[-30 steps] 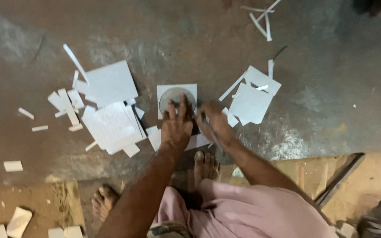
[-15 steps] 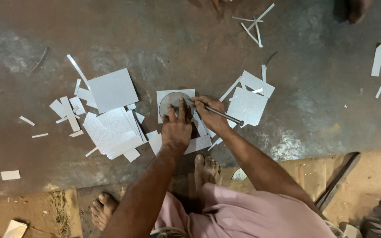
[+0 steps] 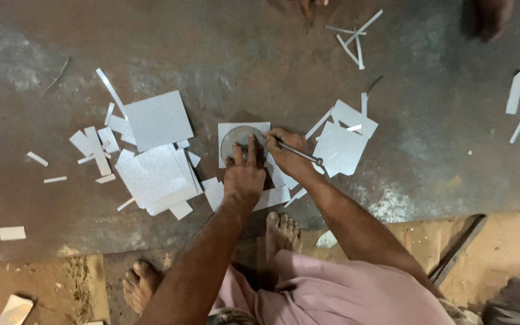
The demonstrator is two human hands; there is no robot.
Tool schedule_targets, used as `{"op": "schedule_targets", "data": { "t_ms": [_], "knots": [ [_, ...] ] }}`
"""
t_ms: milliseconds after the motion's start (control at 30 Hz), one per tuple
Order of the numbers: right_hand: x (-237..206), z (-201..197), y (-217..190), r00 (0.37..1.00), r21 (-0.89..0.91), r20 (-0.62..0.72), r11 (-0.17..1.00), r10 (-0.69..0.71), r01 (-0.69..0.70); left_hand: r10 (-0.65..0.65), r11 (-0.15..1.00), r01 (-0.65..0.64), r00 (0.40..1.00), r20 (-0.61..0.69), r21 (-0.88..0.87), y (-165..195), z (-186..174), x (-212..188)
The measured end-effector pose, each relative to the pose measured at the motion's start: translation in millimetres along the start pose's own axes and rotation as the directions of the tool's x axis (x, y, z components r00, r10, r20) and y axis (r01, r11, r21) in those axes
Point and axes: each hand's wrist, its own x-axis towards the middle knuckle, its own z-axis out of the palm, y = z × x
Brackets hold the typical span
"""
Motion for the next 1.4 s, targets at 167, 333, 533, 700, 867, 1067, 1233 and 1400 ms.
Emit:
{"op": "schedule_targets", "data": {
  "t_ms": [167,333,533,700,867,1067,1233,1400],
  "knots": [
    [3.3,-7.9,1.2,0.994,0.188,0.016,0.976,0.105,-0.106,0.011,1.000,-0.011,1.000,0.016,-0.002,-1.8,-3.8,3.3],
    [-1.7,-4.3,3.5,0.996,0.109,0.012,0.990,0.086,-0.087,-0.008,1.000,0.008,0.999,-0.044,-0.009,-0.3,0.6,4.6],
    [1.5,0.9,2.3,0.999,-0.075,-0.014,0.996,0.047,-0.048,0.006,1.000,-0.006,0.999,0.037,0.000,-0.7,-9.0,1.3],
    [9.6,0.1,4.3,0.999,-0.067,0.036,0.997,-0.025,0.027,0.028,0.998,-0.034,0.994,0.105,0.054,-2.1,-14.5,1.6],
    [18.1,-1.5,7.3,0.998,-0.078,0.048,0.996,-0.047,0.051,0.004,1.000,-0.004,1.000,0.005,0.015,-1.0,-3.1,5.6],
    [17.9,-4.2,7.4,0.996,-0.087,0.088,0.996,-0.008,0.016,-0.010,0.999,0.007,0.996,-0.086,-0.035,-0.1,2.7,5.8],
    [15.0,3.0,9.2,0.997,-0.122,0.011,0.990,-0.070,0.071,0.000,1.000,-0.001,1.000,0.027,0.026,0.6,1.0,5.0],
    [18.5,-5.0,3.2,0.998,-0.040,0.057,0.999,0.000,0.003,-0.013,0.998,0.010,0.999,-0.050,-0.058,-0.3,-1.8,1.9]
  ]
}}
